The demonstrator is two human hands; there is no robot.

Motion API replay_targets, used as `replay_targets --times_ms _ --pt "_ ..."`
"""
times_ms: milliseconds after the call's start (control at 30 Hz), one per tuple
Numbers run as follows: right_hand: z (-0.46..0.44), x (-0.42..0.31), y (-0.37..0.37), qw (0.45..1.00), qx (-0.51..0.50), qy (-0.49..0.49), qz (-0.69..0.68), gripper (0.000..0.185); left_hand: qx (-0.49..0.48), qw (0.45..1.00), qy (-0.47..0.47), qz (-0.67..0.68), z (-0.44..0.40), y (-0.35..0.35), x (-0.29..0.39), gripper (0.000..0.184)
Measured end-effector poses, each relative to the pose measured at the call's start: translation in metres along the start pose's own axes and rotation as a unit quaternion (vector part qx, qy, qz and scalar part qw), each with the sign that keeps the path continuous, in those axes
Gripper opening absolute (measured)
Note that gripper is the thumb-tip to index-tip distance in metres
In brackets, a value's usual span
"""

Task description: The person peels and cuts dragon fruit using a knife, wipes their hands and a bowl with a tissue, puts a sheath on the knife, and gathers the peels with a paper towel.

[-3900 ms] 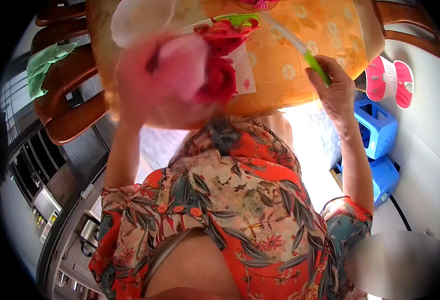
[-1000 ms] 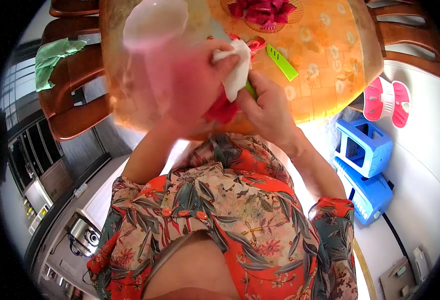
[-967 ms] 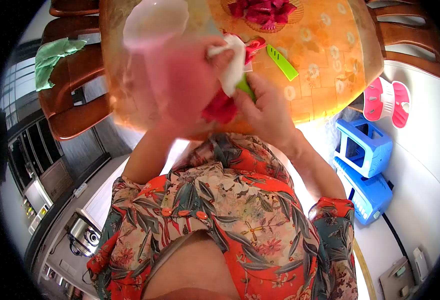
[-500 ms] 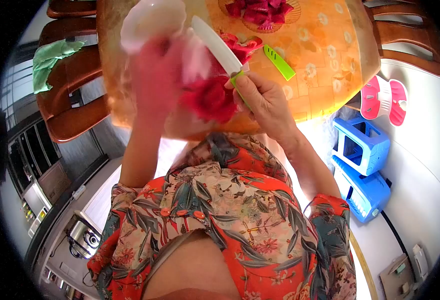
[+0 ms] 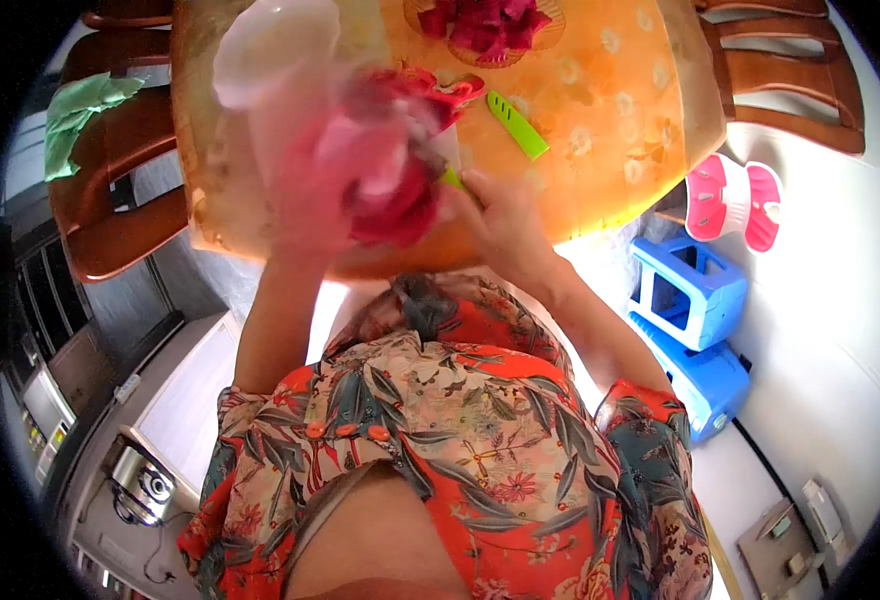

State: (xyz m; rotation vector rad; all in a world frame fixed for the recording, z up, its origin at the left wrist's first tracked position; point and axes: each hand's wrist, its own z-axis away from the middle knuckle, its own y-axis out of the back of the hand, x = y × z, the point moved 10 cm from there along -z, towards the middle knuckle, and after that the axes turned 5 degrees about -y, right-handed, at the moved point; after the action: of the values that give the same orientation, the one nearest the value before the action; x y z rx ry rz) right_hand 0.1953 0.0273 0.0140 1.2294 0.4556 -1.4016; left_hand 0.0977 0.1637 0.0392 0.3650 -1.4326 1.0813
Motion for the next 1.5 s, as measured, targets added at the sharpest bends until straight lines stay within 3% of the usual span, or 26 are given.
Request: replay_targets --times_ms 33,133,233,333,400,433,500,600,700,800,900,1000,1100,1233,1400,1500 --pt "0.0 0.01 0.004 0.998 -0.008 0.012 0.055 0.022 0.039 0.999 -0.027 -0.014 0.0 0.008 0.01 0.016" --pt "0.004 0.039 0.021 0.997 -0.027 -0.036 -0.07 0.022 0.113 0.99 -0.08 0.018 0.001 0.027 0.034 0.015" --pt "0.013 0.075 0.066 0.985 0.007 -0.113 -0.134 0.027 0.014 0.992 -0.038 0.118 0.011 -0.004 0.038 0.013" --pt "0.015 0.101 0.103 0.98 0.008 -0.123 -0.155 0.029 0.025 0.982 -0.042 -0.181 0.015 -0.037 0.003 0.012" --pt "0.008 0.118 0.117 0.986 -0.007 -0.118 -0.117 0.024 -0.099 0.958 -0.024 -0.268 0.001 -0.065 -0.049 0.011" --pt "0.005 0.125 0.123 0.99 -0.014 -0.108 -0.093 0.023 -0.103 0.907 -0.101 -0.396 -0.006 -0.079 -0.05 0.013" --pt "0.006 0.134 0.129 0.991 -0.044 -0.095 -0.083 0.019 -0.112 0.739 -0.244 -0.617 -0.012 -0.113 -0.06 0.018" --pt "0.01 0.134 0.129 0.976 -0.104 -0.149 -0.124 0.019 -0.2 0.664 -0.267 -0.669 -0.04 -0.115 -0.123 0.021" --pt "0.004 0.13 0.13 0.974 -0.126 -0.16 -0.1 0.025 -0.234 0.605 -0.166 -0.742 -0.062 -0.096 -0.145 0.018" --pt "0.004 0.139 0.135 0.975 -0.137 -0.148 -0.094 0.029 -0.244 0.617 -0.132 -0.737 -0.067 -0.085 -0.146 0.017" --pt "0.002 0.135 0.128 0.969 -0.167 -0.156 -0.094 0.03 -0.257 0.676 -0.114 -0.681 -0.068 -0.074 -0.138 0.016" --pt "0.004 0.127 0.13 0.957 -0.213 -0.158 -0.12 0.03 -0.223 0.656 -0.143 -0.707 -0.058 -0.095 -0.099 0.015" --pt "0.006 0.113 0.13 0.961 -0.228 -0.126 -0.09 0.03 -0.234 0.662 -0.094 -0.706 -0.052 -0.102 -0.089 0.017" --pt "0.002 0.108 0.134 0.972 -0.214 -0.081 -0.053 0.029 -0.181 0.683 -0.187 -0.682 -0.048 -0.104 -0.073 0.018" --pt "0.018 0.093 0.127 0.937 -0.276 -0.143 -0.162 0.031 -0.063 0.688 -0.329 -0.644 -0.02 -0.109 -0.031 0.024" --pt "0.027 0.087 0.121 0.912 -0.309 -0.161 -0.214 0.032 -0.026 0.695 -0.311 -0.648 -0.018 -0.1 -0.035 0.025"
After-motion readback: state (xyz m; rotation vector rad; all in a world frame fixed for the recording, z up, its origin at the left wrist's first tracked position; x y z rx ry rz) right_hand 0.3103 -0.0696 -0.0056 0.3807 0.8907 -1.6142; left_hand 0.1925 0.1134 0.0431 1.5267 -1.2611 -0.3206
